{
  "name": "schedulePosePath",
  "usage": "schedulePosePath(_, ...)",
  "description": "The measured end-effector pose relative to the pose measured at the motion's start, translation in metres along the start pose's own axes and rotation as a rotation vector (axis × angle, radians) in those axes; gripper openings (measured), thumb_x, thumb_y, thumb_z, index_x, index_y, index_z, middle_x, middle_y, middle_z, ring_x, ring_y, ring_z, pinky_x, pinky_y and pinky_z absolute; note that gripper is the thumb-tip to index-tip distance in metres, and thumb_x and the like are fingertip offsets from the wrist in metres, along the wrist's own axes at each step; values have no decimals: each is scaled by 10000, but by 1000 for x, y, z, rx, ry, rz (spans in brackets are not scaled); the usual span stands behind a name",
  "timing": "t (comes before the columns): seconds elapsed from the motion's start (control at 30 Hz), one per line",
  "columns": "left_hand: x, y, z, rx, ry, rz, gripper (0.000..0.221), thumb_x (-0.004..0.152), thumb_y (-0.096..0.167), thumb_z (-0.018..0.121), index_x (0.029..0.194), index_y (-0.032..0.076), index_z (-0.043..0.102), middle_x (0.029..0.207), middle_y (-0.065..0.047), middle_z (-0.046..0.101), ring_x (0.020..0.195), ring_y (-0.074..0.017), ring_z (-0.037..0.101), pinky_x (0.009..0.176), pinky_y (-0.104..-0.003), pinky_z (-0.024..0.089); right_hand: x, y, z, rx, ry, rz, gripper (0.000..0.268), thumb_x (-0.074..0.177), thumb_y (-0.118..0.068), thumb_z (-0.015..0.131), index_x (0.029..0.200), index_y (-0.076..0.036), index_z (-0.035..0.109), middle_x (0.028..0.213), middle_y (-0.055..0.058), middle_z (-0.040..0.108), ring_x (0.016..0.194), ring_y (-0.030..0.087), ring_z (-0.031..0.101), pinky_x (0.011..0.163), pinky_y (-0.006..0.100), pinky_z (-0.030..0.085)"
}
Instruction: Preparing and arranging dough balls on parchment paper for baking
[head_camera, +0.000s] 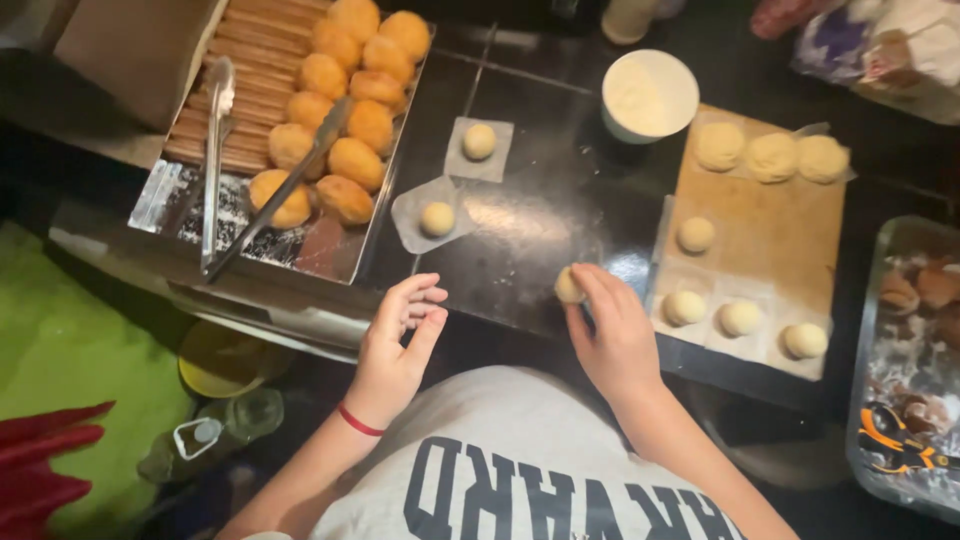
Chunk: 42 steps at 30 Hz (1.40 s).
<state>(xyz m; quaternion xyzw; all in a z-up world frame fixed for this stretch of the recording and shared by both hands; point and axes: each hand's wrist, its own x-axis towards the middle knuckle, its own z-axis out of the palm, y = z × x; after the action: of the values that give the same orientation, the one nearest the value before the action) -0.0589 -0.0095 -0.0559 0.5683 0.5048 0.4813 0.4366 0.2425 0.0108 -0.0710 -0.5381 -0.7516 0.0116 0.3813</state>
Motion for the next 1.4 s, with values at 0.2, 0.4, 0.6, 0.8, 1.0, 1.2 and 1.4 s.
schedulePosePath(0.2,-13,-40,-32,5,32,-69,415,1057,84,664,1468,54,610,1207,-164,773,1010,-253,790,886,-371,632,0,-21,21,-159,-116,-177,519,891,-96,842,1395,-47,727,1363,159,728,1238,345,715,1078,440,590)
schedulePosePath(0.4,-11,-48,-42,-8,24,-69,384,1054,75,661,1437,58,635,1163,-157,790,973,-250,794,866,-371,639,49,-43,61,-91,-358,-82,583,1056,-314,704,1511,41,622,1461,309,657,1395,484,606,1261,563,405)
schedulePosePath(0.6,-4,-30,-47,-9,-31,21,375,1036,56,679,1411,53,674,1107,-140,811,931,-254,803,849,-364,645,64,37,67,-389,-236,-132,539,1113,-371,661,1479,25,679,1419,262,704,1360,421,648,1258,525,397)
schedulePosePath(0.8,-1,-27,-67,18,-48,9,286,1071,127,619,1347,75,669,1119,-71,799,1010,-174,760,979,-315,594,27,-33,42,-153,-352,34,454,1092,-164,594,1501,33,597,1494,275,632,1339,496,581,1185,585,441)
schedulePosePath(1.0,10,-16,-62,-6,-123,50,272,1071,145,624,1324,64,684,1115,-83,810,1036,-173,780,989,-310,610,92,-27,78,-246,-397,-27,520,1067,-286,611,1502,-4,568,1455,195,650,1334,453,558,1210,655,360)
schedulePosePath(1.2,19,-16,-67,-15,-204,88,249,1071,163,634,1287,68,712,1106,-73,819,1001,-172,795,982,-308,619,53,15,26,-426,-274,-9,431,1104,-191,587,1472,27,640,1444,216,690,1338,481,597,1189,642,404)
schedulePosePath(1.4,26,-21,-76,8,-223,36,215,1062,186,644,1227,93,747,1075,-50,837,981,-152,808,953,-296,614,24,-39,54,-247,-283,46,465,1071,-177,627,1504,-8,622,1508,223,655,1420,483,588,1263,623,398)
